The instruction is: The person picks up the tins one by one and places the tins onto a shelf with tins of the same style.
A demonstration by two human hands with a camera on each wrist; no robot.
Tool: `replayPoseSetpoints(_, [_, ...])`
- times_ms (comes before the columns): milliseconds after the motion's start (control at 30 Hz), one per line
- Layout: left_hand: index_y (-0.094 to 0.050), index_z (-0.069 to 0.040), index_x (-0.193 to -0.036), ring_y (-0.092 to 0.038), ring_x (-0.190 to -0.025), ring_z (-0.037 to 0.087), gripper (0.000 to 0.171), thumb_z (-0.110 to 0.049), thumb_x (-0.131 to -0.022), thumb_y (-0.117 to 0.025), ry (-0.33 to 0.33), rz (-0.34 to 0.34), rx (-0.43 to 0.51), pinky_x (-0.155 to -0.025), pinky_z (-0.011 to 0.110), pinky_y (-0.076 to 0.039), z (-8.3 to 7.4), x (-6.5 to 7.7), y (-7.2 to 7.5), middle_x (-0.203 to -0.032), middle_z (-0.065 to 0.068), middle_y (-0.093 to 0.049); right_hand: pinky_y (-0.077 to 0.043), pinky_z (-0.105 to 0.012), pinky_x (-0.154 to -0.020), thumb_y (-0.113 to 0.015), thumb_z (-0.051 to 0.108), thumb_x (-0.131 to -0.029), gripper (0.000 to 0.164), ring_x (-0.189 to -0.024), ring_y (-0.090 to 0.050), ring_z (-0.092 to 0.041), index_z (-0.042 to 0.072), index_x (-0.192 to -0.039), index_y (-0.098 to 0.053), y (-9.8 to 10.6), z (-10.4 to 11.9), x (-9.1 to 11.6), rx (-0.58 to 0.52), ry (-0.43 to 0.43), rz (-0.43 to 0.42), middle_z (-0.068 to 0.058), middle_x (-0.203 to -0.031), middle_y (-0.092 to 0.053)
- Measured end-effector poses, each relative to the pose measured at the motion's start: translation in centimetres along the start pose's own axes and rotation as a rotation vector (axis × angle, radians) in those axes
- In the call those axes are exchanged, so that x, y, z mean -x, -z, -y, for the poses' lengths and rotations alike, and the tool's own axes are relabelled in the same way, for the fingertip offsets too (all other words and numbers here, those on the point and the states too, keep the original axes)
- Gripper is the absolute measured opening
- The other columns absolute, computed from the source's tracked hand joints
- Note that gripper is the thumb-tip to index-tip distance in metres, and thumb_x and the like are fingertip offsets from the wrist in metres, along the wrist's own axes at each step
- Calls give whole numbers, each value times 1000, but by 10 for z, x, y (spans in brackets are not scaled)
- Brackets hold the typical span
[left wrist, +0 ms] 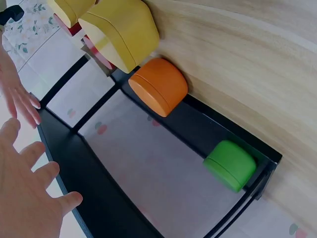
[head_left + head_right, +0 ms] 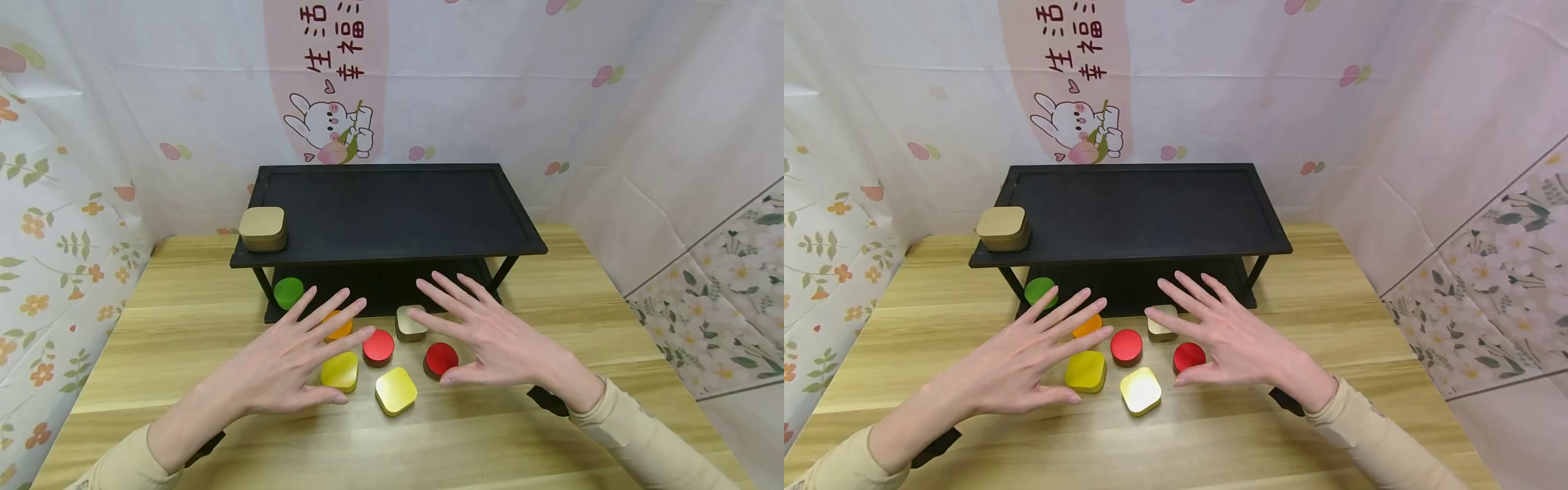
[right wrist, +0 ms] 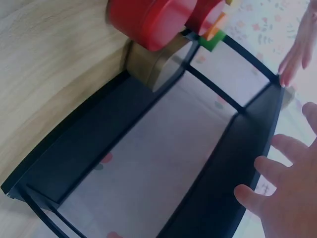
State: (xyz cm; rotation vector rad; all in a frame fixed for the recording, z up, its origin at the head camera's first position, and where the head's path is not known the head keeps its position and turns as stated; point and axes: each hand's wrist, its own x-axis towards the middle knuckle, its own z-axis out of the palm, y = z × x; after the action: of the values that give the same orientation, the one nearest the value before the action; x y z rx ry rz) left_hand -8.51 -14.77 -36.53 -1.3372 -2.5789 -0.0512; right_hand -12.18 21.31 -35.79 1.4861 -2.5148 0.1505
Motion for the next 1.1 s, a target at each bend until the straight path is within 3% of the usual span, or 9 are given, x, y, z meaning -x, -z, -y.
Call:
replayPoseSetpoints(167, [-31,-32,-162,-17,-162,32,85,-78,-93,-47,14,-15,5,-128,61,-17,-1,2,0,-176,2,-10,-18,-58,-128,-48,81,-90,92,-162,-17,-33,27,-162,-33,4,1,0,-17,-14,-51,-9,-173,-20])
replayPoseSetpoints(433, [-30,-31,-163,-16,-162,31,85,-78,-93,-46,47,-58,21,-127,60,-18,-5,2,1,-176,1,-9,-16,-48,-131,-53,78,-90,93,-161,-21,-33,25,-163,-30,11,3,3,-67,-71,-57,-8,-174,-18])
replayPoseSetpoints(567, [-28,-31,-163,-14,-163,30,87,-78,-93,-46,58,-70,23,-128,60,-18,-6,2,3,-176,0,-9,-21,-50,-130,-52,76,-92,90,-161,-21,-33,23,-163,-32,15,3,4,-106,-96,-97,-8,-174,-19])
replayPoseSetpoints(733, [-24,-31,-165,-14,-163,30,91,-75,-91,-55,75,-77,26,-128,59,-18,-8,3,4,-176,0,-9,-30,-52,-125,-49,69,-98,82,-159,-25,-33,18,-161,-37,19,3,4,-159,-111,-197,-10,-171,-26])
replayPoseSetpoints(933, [-20,-32,-165,-12,-163,28,90,-75,-92,-51,106,-82,34,-129,58,-16,-11,5,4,-176,-1,-7,-23,-31,-129,-45,62,-103,74,-156,-32,-31,11,-157,-44,21,-3,6,-215,-136,-324,-15,-165,-38])
replayPoseSetpoints(1100, [-20,-32,-165,-9,-164,26,88,-76,-94,-47,128,-105,40,-129,57,-16,-13,3,6,-176,-3,-5,-24,-24,-128,-51,56,-104,69,-151,-40,-30,7,-153,-48,21,-9,7,-264,-180,-447,-17,-158,-47])
